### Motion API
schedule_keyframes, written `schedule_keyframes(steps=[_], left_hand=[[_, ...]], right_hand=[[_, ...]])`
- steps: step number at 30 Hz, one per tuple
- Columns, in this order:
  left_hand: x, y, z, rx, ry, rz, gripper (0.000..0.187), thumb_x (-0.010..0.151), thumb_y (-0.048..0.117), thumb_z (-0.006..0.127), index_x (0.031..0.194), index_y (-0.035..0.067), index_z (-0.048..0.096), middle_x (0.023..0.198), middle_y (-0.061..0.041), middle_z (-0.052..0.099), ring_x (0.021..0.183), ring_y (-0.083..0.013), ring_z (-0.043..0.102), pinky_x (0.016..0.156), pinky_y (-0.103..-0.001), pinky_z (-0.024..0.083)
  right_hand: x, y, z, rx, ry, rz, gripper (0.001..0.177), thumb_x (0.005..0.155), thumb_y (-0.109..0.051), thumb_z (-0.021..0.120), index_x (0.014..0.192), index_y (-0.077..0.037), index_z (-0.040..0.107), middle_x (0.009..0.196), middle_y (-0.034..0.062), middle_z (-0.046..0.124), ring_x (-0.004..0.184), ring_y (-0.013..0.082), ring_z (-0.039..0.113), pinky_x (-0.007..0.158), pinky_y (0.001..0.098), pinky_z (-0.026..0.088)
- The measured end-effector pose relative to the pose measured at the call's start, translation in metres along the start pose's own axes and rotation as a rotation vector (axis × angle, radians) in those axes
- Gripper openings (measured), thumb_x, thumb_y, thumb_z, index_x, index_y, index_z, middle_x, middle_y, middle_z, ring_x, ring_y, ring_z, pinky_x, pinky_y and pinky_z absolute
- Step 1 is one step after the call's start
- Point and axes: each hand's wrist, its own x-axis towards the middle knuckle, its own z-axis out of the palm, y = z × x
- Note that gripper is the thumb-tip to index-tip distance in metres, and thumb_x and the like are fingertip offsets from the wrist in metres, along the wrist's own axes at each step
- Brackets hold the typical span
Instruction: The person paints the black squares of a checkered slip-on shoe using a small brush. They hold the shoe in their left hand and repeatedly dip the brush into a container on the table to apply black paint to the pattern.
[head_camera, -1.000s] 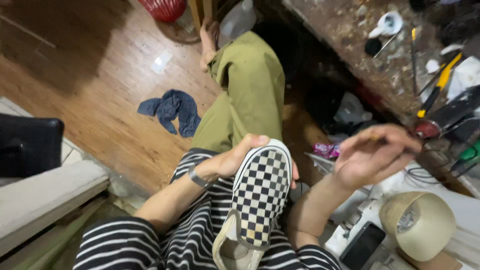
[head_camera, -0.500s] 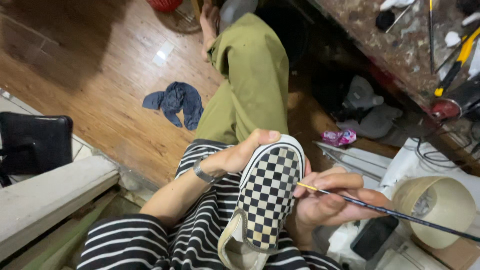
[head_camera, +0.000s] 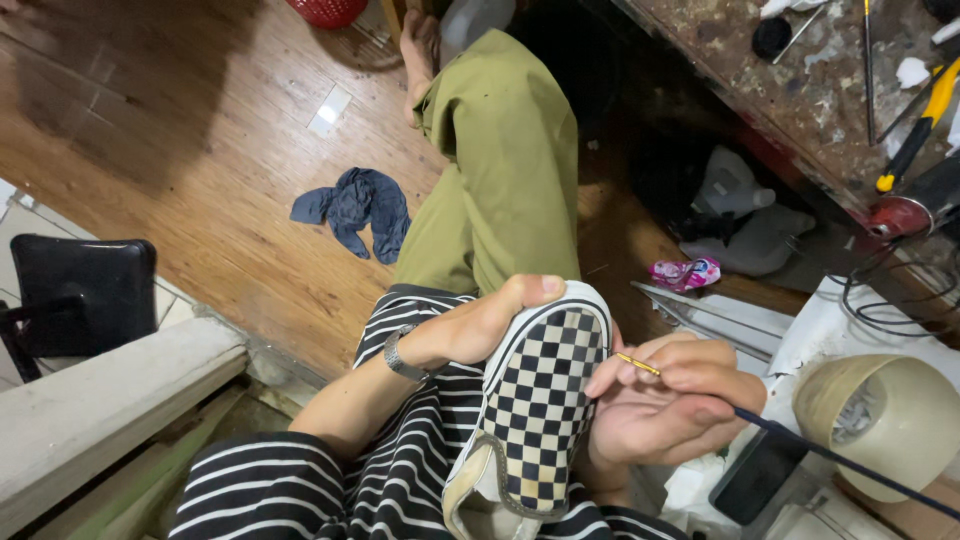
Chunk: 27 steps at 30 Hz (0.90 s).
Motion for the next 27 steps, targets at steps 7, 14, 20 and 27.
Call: schedule_keyframes(steps=[7,14,20,27], left_hand=[[-0.002,-0.001,-0.003,-0.013,-0.006,-0.015,0.054,0.102,0.036,0.022,0.111,-0.001,0.06,0.114,-0.012,0.065,0.106,-0.0199,0.061,0.101,-0.033,0.045],[-0.003,0.006,-0.003,0.029,-0.044,-0.022,0.057,0.102,0.04,0.019,0.113,0.001,0.06,0.113,-0.011,0.065,0.105,-0.0192,0.061,0.099,-0.031,0.045],[-0.003,-0.006,-0.008,0.035,0.025,-0.133,0.056,0.099,0.042,0.022,0.103,0.003,0.063,0.101,-0.009,0.069,0.091,-0.0165,0.064,0.086,-0.029,0.05],[-0.005,-0.009,-0.008,0.005,0.059,-0.169,0.056,0.099,0.041,0.024,0.102,0.002,0.064,0.102,-0.01,0.07,0.092,-0.0166,0.064,0.087,-0.03,0.05]], right_hand=[[-0.008,0.01,-0.007,0.03,-0.032,0.043,0.028,0.102,-0.031,0.036,0.087,-0.007,0.038,0.065,0.0083,0.033,0.041,0.0132,0.031,0.03,0.0222,0.03],[-0.013,0.019,-0.008,-0.078,-0.013,-0.044,0.033,0.104,-0.035,0.036,0.084,-0.009,0.035,0.061,0.0066,0.031,0.033,0.0134,0.028,0.032,0.0239,0.026],[-0.018,0.023,-0.016,-0.149,-0.036,-0.098,0.035,0.105,-0.033,0.034,0.08,-0.008,0.034,0.057,0.0063,0.031,0.034,0.0136,0.026,0.034,0.0263,0.026],[-0.021,0.027,-0.023,-0.098,-0.081,-0.131,0.034,0.104,-0.032,0.036,0.081,-0.008,0.035,0.06,0.0075,0.033,0.031,0.0136,0.025,0.028,0.0253,0.023]])
